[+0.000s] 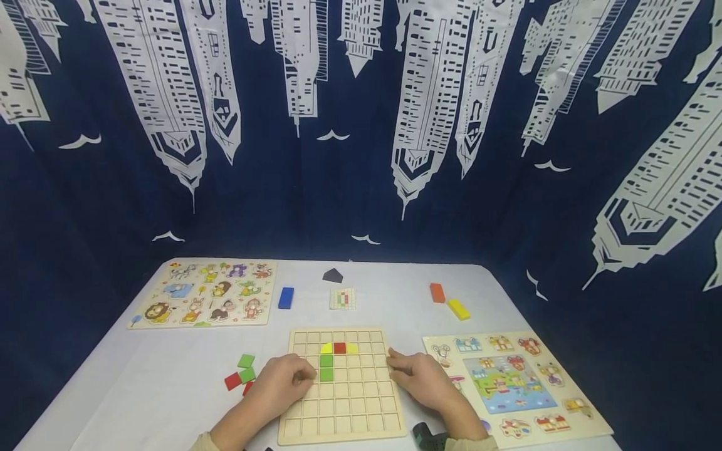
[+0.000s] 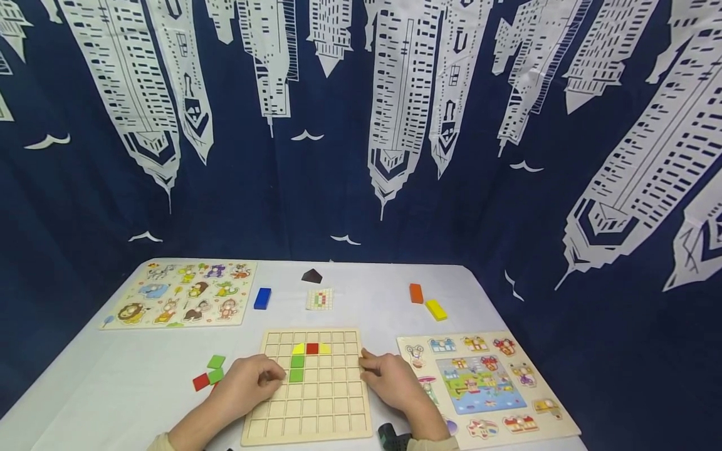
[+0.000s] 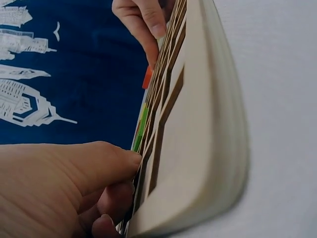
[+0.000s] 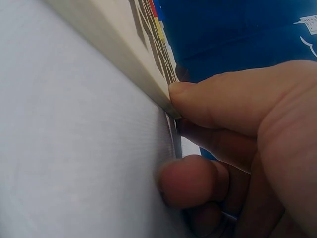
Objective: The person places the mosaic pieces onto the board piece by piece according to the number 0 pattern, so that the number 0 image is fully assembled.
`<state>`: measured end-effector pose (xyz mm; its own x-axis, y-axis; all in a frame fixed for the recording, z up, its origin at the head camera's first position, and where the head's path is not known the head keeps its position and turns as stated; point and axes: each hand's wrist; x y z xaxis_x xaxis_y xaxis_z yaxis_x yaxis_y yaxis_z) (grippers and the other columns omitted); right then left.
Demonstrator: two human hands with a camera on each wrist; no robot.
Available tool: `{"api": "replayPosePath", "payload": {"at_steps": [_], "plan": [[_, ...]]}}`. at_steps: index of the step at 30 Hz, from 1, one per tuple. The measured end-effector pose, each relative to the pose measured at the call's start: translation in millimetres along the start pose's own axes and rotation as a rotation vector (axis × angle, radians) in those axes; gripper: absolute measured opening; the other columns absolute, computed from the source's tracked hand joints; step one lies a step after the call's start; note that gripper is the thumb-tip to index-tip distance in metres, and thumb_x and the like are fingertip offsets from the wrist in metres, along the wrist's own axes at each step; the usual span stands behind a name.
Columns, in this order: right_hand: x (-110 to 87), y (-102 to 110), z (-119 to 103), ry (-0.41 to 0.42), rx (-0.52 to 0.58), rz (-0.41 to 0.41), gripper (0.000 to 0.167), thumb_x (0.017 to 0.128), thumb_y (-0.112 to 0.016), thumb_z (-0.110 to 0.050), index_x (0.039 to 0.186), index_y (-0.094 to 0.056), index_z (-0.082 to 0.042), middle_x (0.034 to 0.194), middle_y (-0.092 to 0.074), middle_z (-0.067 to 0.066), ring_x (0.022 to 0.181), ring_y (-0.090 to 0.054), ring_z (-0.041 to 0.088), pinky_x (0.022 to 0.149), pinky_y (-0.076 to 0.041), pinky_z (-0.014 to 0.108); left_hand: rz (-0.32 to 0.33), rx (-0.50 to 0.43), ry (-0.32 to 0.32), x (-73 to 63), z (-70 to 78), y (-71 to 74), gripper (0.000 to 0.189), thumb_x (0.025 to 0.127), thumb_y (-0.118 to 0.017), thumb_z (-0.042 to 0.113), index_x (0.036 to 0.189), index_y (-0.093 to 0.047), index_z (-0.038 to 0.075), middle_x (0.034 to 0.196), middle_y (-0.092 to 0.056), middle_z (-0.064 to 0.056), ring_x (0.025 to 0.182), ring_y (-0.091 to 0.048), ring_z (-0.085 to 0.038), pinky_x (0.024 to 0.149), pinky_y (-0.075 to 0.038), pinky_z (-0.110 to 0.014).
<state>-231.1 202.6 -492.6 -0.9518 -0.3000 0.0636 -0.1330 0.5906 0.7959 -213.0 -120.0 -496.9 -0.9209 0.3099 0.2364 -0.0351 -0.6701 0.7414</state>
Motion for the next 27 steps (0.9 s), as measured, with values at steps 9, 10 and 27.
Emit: {"api": "replayPosePath", "payload": {"at_steps": [9, 10, 27], "plan": [[-1.0, 1.3, 0.4, 0.003, -0.006, 0.007, 0.033, 0.094, -0.072, -0.019, 0.126, -0.073, -0.009, 0.143, -0.062, 0.004, 0.134, -0.058, 0.032, 0.110, -0.043, 0.052, 0.032, 0.070, 0.131, -0.8, -4.8, 14.6, 0.010, 0.087, -0.081, 0.026, 0.096, -0.080, 0.029, 0.094, -0.072, 0.016, 0.072, -0.056, -0.002, 0.063, -0.047, -0.025], [-1.0, 1.6, 0.1, 0.007, -0.005, 0.006, 0.033, 0.094, -0.072, -0.019, 0.126, -0.073, -0.009, 0.143, -0.062, 0.004, 0.135, -0.058, 0.032, 0.110, -0.043, 0.052, 0.052, 0.093, 0.178, -1.2, -7.5, 21.7, 0.010, 0.088, -0.081, 0.028, 0.097, -0.079, 0.029, 0.095, -0.072, 0.015, 0.072, -0.056, -0.003, 0.063, -0.047, -0.026], [-1.1, 0.8, 0.6, 0.001, -0.013, 0.003, 0.034, 0.094, -0.072, -0.021, 0.126, -0.073, -0.010, 0.144, -0.062, 0.004, 0.135, -0.058, 0.032, 0.110, -0.043, 0.053, 0.022, 0.188, 0.627, -12.1, -58.4, 76.9, 0.034, 0.085, -0.081, 0.039, 0.095, -0.071, 0.008, 0.076, -0.064, -0.002, 0.070, -0.057, -0.020, 0.058, -0.042, -0.033]]}}
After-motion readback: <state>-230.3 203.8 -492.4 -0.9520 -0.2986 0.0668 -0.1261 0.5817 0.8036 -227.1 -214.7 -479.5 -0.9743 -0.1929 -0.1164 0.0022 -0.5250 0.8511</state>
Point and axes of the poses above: each hand's wrist, its own x-axis towards the middle knuckle, its own y-axis out of the back of the hand, z = x × y
